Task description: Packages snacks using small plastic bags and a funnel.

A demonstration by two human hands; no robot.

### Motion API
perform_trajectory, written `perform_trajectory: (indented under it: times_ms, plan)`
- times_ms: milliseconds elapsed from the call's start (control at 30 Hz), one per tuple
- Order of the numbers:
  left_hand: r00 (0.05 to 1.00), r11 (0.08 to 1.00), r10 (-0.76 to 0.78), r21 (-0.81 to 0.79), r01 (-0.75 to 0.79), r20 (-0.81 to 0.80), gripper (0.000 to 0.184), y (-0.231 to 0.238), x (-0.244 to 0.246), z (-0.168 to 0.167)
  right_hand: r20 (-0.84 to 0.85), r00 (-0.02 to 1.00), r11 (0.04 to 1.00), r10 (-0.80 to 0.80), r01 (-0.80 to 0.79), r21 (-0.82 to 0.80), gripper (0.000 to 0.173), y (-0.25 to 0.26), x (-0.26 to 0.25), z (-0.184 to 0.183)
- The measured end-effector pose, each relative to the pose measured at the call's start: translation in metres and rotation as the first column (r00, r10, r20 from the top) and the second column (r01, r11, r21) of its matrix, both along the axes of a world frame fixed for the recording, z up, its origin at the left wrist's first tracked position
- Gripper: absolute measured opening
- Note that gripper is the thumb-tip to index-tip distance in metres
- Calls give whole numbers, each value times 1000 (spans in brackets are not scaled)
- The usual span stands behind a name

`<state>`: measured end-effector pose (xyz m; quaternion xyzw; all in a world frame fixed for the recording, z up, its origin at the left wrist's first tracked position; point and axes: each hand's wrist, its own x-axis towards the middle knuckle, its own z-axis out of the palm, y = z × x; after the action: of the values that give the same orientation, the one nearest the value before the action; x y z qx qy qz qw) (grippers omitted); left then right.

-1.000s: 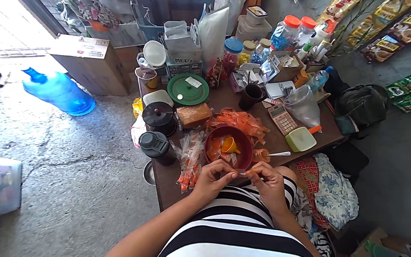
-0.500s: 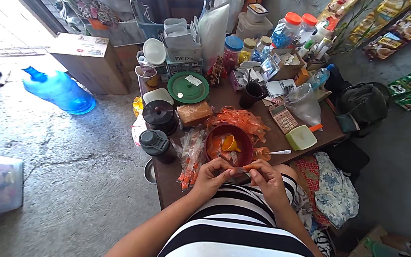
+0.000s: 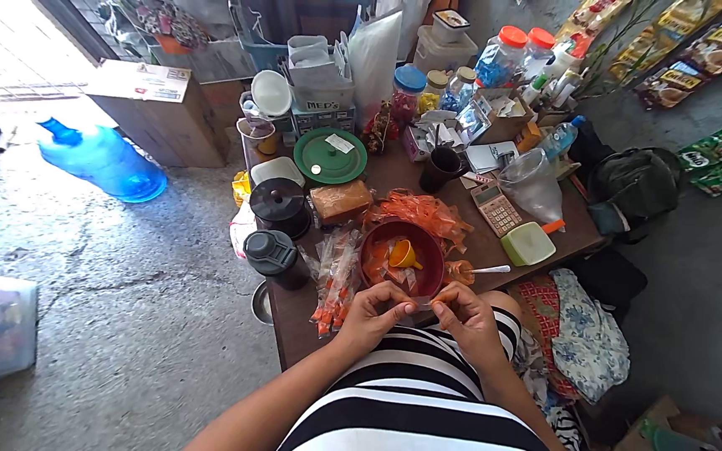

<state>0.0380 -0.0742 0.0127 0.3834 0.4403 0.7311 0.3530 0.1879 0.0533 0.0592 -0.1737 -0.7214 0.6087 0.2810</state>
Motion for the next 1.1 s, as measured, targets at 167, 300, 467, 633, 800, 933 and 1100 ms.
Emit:
perform_trajectory:
  times_ms: [167,300,467,633,800,933,1100]
  plan:
    - [983,990,112,-72,-124,-146,39,0,1,3,15,997,996,-75,76,-45,7,-4,-2,1]
    - [782,911,368,26,-412,-503,31,-1,-1,8,24,989,984,-145,147,-96,4,-7,-4,2]
    - [931,989,135,-7,-146,-339,18,2,4,15,57,992,978,-115,123,-170,6,-13,-7,3]
    - [973,996,68,-46,-80,-220,16,3,5,14,56,995,982,-86,94,-163,11,-15,-5,4]
    - [992,998,28,-45,-34,-119,12,1,5,11,65,997,980,-52,64,-190,19,-14,-4,4]
    - [994,998,-23,-64,16,-109,12,0,3,14,66,998,969,-23,39,-244,16,-12,-3,5]
    - [993,998,-49,-48,44,-111,11,1,2,14,65,998,956,5,14,-292,10,-10,-4,9]
